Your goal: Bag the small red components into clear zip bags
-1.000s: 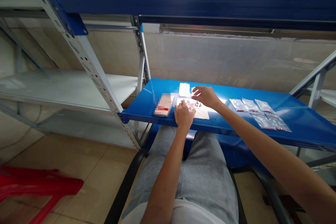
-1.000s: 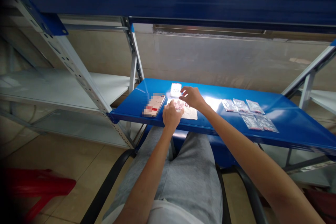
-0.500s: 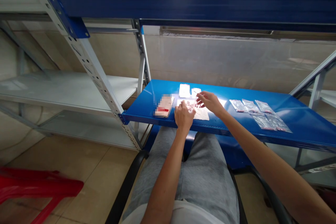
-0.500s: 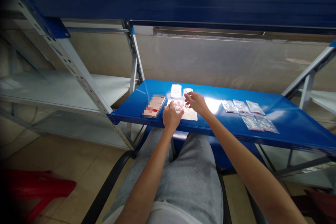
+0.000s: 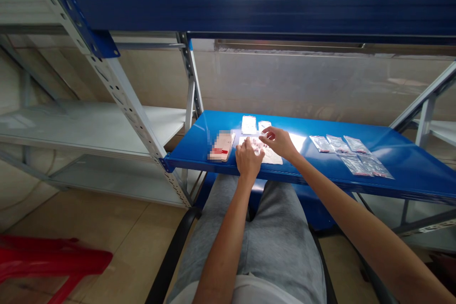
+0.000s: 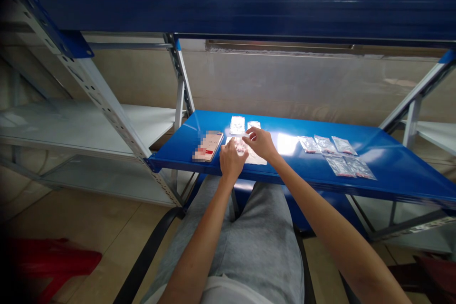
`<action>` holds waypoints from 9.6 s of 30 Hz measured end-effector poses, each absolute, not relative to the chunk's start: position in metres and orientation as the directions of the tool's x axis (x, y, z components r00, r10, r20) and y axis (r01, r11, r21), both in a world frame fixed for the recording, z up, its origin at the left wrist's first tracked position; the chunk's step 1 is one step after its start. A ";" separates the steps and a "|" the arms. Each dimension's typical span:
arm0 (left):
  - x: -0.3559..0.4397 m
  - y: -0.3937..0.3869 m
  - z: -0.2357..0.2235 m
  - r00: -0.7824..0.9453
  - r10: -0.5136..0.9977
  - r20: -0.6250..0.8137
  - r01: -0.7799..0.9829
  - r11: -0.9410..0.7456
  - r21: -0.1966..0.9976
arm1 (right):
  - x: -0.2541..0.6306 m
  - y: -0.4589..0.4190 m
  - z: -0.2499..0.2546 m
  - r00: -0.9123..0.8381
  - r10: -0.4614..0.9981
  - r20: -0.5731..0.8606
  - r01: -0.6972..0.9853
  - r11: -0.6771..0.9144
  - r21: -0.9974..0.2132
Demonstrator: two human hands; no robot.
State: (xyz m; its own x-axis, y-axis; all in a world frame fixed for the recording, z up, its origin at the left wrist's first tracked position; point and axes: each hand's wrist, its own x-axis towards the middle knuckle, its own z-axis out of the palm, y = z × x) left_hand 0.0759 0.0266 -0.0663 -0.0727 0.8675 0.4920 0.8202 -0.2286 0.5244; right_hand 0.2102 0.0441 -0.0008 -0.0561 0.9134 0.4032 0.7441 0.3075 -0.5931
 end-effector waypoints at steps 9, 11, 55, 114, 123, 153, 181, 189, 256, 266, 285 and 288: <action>0.073 0.019 -0.062 -0.107 0.784 0.611 0.735 -0.351 0.580 | 0.220 0.028 0.000 0.254 0.918 0.304 0.367 0.199 -0.909; 0.075 0.015 -0.058 -0.097 0.788 0.608 0.694 -0.384 0.608 | 0.221 0.021 -0.002 0.314 0.918 0.240 0.175 0.193 -0.966; 0.127 0.163 -0.017 0.313 0.896 0.314 0.736 -0.438 0.517 | 0.255 0.116 -0.040 0.045 0.969 0.243 0.984 -0.002 -0.176; 0.138 -0.025 -0.022 0.448 0.853 0.266 -0.214 -0.187 0.959 | 0.303 -0.072 0.032 -0.038 0.999 0.005 0.408 0.020 -0.913; 0.125 -0.023 -0.019 0.499 0.838 0.220 -0.245 -0.107 0.964 | 0.298 -0.075 0.036 -0.085 0.996 -0.011 0.422 0.026 -0.906; 0.129 -0.045 -0.008 0.332 0.771 0.544 0.409 -0.637 0.653 | 0.280 -0.067 0.026 0.006 0.977 0.215 0.800 0.124 -0.587; 0.128 -0.052 -0.006 0.432 0.708 0.559 0.635 -0.679 0.369 | 0.272 -0.068 0.025 0.013 0.954 0.298 0.884 0.128 -0.449; 0.132 -0.055 -0.008 0.422 0.728 0.541 0.661 -0.655 0.366 | 0.269 -0.070 0.027 0.027 0.954 0.298 0.894 0.111 -0.435; 0.066 -0.019 0.013 0.349 0.892 0.286 0.296 -0.394 0.870 | 0.284 -0.036 -0.036 -0.015 0.984 -0.178 -0.336 -0.173 -0.926; 0.048 -0.002 0.004 0.315 0.917 0.245 0.303 -0.342 0.890 | 0.260 -0.023 -0.050 0.061 0.994 -0.095 -0.345 -0.068 -0.936; 0.024 0.029 -0.048 0.053 0.944 0.325 0.730 -0.258 0.632 | 0.184 0.067 0.039 -0.215 0.961 0.173 0.848 0.272 -0.456; 0.033 0.032 -0.060 0.037 0.928 0.371 0.737 -0.276 0.617 | 0.175 0.069 0.039 -0.299 0.932 0.206 0.889 0.350 -0.295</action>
State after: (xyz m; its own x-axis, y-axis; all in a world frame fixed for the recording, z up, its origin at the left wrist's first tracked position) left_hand 0.0326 0.0316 -0.0602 0.0370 0.9280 0.3706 0.7371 -0.2758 0.6169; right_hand 0.1750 0.0695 0.0389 -0.2990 0.9318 0.2060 0.8889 0.3504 -0.2949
